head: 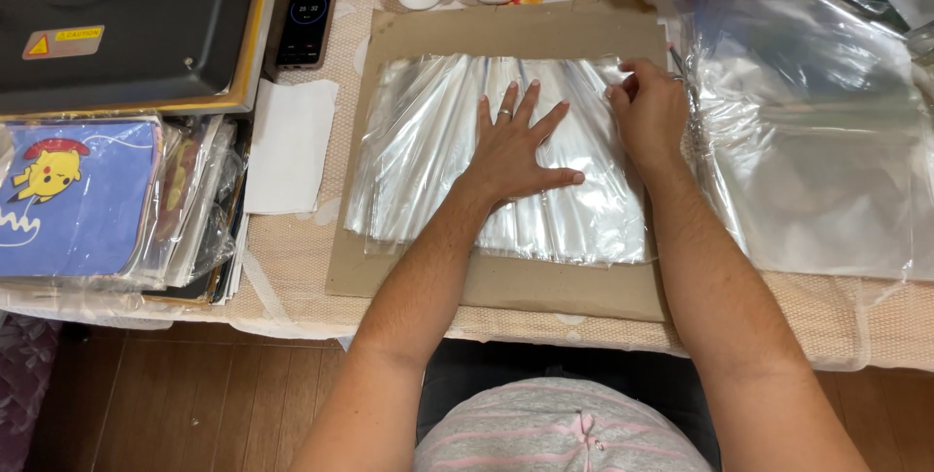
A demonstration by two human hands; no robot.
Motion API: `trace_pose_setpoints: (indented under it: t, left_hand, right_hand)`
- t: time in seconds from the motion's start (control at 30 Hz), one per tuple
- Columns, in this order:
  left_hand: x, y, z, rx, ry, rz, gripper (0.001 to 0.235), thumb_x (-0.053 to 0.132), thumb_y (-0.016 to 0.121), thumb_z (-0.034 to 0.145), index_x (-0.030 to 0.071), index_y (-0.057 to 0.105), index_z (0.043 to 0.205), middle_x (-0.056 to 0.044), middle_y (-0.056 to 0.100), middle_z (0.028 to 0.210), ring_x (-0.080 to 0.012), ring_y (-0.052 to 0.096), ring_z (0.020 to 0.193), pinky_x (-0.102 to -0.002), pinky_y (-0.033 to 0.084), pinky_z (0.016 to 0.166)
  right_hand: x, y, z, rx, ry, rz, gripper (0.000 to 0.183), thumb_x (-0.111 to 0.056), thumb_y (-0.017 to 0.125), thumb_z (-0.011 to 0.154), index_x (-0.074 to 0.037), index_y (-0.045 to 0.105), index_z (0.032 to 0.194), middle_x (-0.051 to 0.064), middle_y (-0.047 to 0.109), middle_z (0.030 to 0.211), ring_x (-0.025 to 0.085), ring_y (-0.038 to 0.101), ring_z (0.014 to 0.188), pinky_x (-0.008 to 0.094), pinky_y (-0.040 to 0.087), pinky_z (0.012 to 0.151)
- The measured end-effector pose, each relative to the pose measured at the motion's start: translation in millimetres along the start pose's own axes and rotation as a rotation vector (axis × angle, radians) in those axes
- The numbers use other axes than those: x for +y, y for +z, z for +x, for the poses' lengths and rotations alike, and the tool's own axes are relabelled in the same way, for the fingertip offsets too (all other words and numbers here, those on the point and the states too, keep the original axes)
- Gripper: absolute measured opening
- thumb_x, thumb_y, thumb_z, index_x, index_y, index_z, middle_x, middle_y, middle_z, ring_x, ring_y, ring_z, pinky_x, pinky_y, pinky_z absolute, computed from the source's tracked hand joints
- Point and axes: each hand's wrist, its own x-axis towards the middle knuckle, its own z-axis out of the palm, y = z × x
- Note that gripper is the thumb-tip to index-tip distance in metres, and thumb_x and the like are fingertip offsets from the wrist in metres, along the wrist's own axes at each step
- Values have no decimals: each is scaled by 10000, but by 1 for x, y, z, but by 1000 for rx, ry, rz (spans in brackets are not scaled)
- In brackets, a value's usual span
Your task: The person separates a stack of clear plastic sheets on a cardboard board by hand, peeling them apart one by one and smoothing them flat. The person occasionally lifts and repositions the sheets to continue separating them.
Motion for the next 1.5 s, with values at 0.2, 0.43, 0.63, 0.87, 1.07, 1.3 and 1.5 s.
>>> trace_pose_setpoints:
  t: [0.2,0.43,0.63,0.87,1.07,1.3,1.5]
  left_hand:
    - [13,-19,-4,-112,-27,30,998,790,540,775,285,254,1587,-161,-10,1675,-366,-105,1532,-606,-102,1179]
    - [9,-9,-5,-28,-36,2,1045,705,660,745,208,303,1592,-121,160,1689,-364,92,1557,-627,-45,1231]
    - [2,-3,-1,-30,-34,-38,1267,805,647,719,103,105,1624,-125,154,1693,-343,69,1562,-610,-81,1235]
    - [2,-2,-1,-7,-15,-10,1204,852,577,770,102,171,1620,-122,152,1694,-356,73,1565,-614,-73,1230]
    - [-5,-10,-9,-4,-118,31,1089,871,413,834,148,199,1622,-102,152,1695,-338,69,1566,-614,-78,1226]
    - [-43,-10,-37,83,-386,-6,934,783,292,952,140,194,1623,-125,107,1697,-339,59,1565,-571,-38,1239]
    - [-82,-10,-57,121,-491,95,964,785,188,888,150,146,1612,-62,37,1689,-347,12,1545,-604,2,1195]
  right_hand:
    - [-52,-49,4,261,-504,264,408,215,473,725,28,686,1019,202,661,1046,357,649,985,406,510,795]
    - [-83,-41,-21,-577,-171,200,373,84,620,781,-53,762,1097,176,746,985,382,718,933,495,560,832]
    - [-56,-8,-22,-631,-254,-94,556,-63,503,901,-61,531,1456,197,449,1533,442,350,1451,582,276,1160]
    - [-51,-11,-14,-613,-112,-203,611,-419,282,1081,-95,338,1596,113,267,1667,369,174,1537,590,39,1202]
    - [-39,-6,-9,-587,-69,-249,618,-448,220,1092,-127,331,1608,65,214,1689,351,113,1552,615,-23,1194]
    - [-32,1,-5,-590,-141,-281,657,-511,185,1073,-163,324,1613,37,205,1694,344,125,1551,648,29,1183]
    - [-66,-31,-5,-661,-108,-224,711,-464,176,1004,-69,200,1595,129,119,1678,406,61,1526,635,10,1177]
